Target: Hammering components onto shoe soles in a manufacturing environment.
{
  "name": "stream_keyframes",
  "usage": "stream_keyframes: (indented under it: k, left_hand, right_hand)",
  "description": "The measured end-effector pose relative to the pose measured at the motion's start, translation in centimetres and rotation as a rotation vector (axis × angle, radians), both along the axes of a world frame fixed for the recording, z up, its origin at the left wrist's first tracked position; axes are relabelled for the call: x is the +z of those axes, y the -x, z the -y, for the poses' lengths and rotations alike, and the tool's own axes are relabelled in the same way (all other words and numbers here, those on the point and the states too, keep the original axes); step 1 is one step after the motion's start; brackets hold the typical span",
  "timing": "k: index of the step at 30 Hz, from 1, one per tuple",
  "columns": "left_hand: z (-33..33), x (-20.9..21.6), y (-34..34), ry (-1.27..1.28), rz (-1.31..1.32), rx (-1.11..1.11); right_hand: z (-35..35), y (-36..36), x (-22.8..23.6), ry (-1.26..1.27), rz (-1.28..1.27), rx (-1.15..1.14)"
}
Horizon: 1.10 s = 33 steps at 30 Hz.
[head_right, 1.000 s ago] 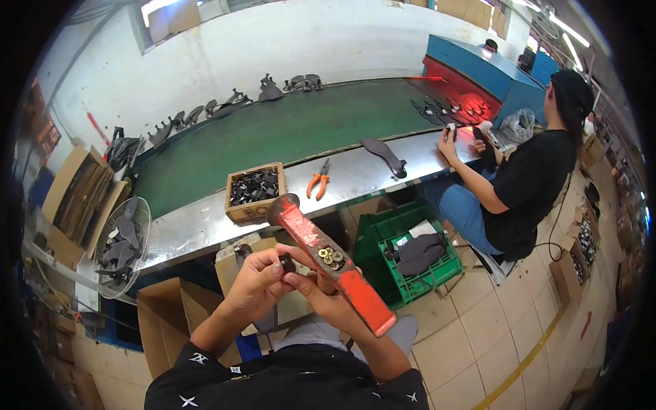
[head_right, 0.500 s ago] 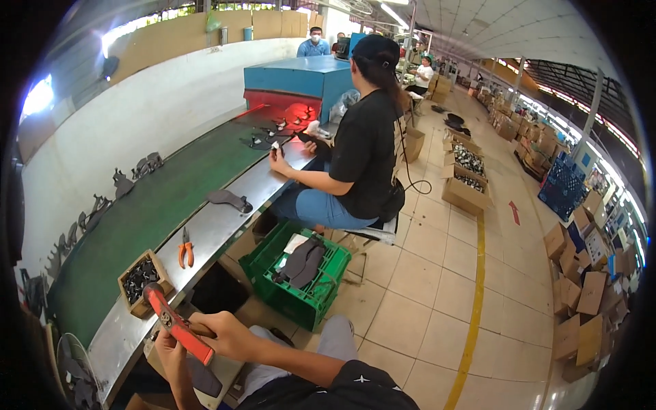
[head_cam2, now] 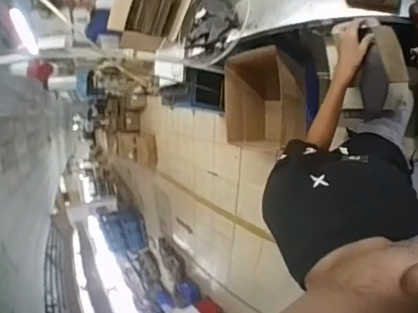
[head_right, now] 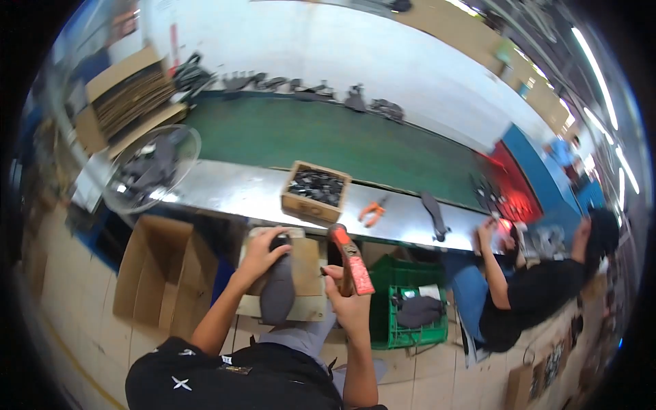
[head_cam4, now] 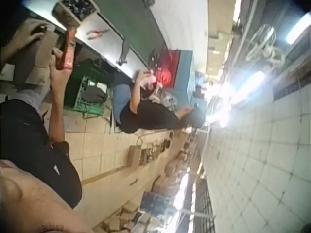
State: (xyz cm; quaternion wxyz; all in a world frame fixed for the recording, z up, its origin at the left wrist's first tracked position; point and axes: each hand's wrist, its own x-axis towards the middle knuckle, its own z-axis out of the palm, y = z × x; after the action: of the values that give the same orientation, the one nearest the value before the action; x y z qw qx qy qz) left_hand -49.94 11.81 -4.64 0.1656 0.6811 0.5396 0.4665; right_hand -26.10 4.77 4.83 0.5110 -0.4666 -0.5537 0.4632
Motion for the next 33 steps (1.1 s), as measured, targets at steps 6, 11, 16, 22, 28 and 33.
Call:
stream_keyframes:
  k: [6,11,16,22,28,33]
  left_hand:
    - [1.4,0.9,0.9,0.013,0.216,-0.023]
    - [1.4,0.3,1.3,-0.013,0.187,-0.060]
    - [1.2,-0.4,1.2,-0.056,0.196,-0.051]
    - [1.2,-0.4,1.3,-0.028,0.210,-0.062]
    - [1.0,-0.1,1.6,0.025,0.222,-0.087]
    - [1.1,0.0,1.6,0.032,0.248,-0.100]
  right_hand:
    - [-4.7,4.4,-3.3,-0.310,0.125,0.104]
    - [-7.8,6.5,-3.6,-0.164,0.317,0.223]
    - [-8.6,7.6,-2.7,-0.303,0.439,0.314]
    - [-8.4,7.4,-2.9,-0.433,0.479,0.327]
    - [-8.3,7.5,-2.9,-0.404,0.518,0.327]
    - [-8.3,7.4,-3.2,-0.345,0.489,0.325]
